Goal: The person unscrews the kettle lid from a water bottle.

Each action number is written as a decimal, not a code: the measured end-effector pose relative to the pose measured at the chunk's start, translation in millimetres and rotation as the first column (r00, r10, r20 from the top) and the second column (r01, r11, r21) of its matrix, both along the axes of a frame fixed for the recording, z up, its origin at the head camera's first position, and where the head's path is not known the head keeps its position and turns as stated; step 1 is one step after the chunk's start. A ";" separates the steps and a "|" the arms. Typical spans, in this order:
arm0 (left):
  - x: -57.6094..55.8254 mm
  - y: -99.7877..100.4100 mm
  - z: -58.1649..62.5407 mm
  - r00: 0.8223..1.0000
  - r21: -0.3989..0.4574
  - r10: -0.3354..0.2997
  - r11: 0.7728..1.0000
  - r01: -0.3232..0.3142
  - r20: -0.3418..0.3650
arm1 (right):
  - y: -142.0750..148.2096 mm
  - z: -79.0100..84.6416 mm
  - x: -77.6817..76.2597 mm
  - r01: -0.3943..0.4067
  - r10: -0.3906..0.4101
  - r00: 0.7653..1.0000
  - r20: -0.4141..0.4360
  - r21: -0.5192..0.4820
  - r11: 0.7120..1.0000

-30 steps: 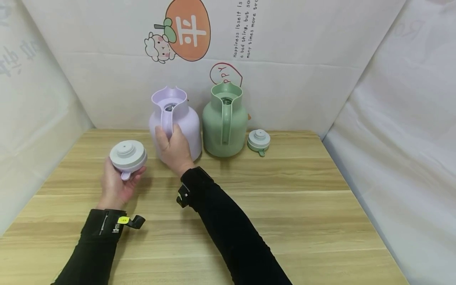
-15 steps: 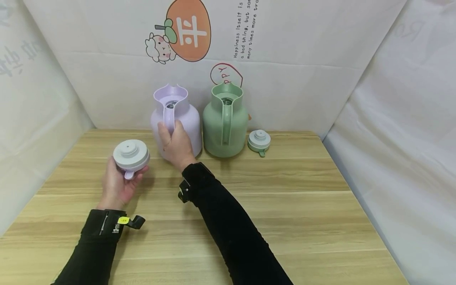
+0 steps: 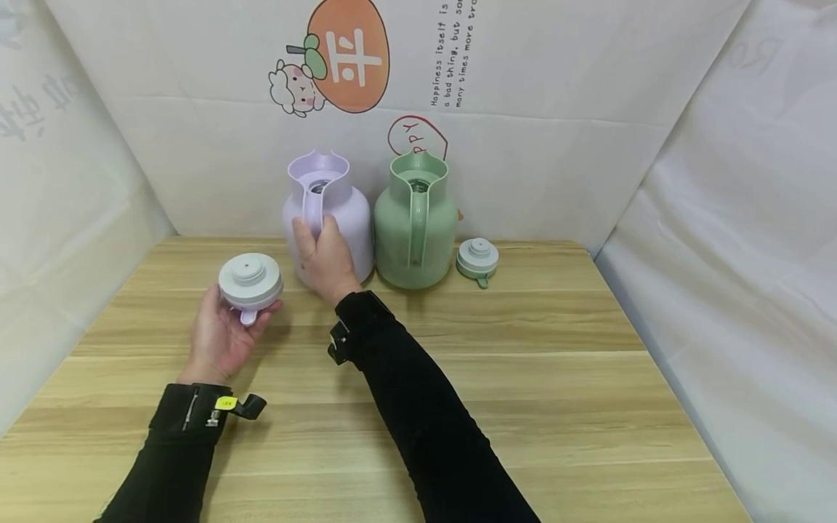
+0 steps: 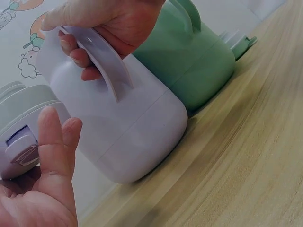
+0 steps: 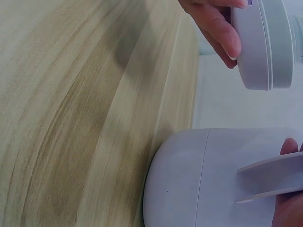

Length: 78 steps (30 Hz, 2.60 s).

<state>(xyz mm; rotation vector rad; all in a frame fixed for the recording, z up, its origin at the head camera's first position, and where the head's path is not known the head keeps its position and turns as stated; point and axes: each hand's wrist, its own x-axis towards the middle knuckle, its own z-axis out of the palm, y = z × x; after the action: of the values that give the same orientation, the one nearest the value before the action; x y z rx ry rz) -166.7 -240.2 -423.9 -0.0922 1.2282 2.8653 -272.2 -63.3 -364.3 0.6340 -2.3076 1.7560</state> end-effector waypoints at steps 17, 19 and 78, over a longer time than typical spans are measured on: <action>-1.5 -0.9 -3.9 0.997 -0.118 -0.027 0.993 0.018 -0.077 | 0.3 -0.3 -8.3 -0.001 0.001 1.000 0.013 0.010 1.000; -1.4 -0.3 -4.6 0.996 -0.142 -0.029 0.990 0.018 -0.079 | -0.1 -0.3 -8.6 0.001 -0.001 1.000 0.015 0.013 1.000; -66.0 -30.4 4.9 0.903 -0.400 0.221 0.915 -0.061 0.369 | -2.5 -2.3 -6.8 -0.014 0.014 1.000 0.027 -0.013 1.000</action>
<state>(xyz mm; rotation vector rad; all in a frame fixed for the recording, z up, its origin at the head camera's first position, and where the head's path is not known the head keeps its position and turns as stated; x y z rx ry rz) -232.7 -270.7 -419.0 -0.7772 1.7048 2.4734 -279.0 -65.8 -366.6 0.6300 -2.3128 1.7950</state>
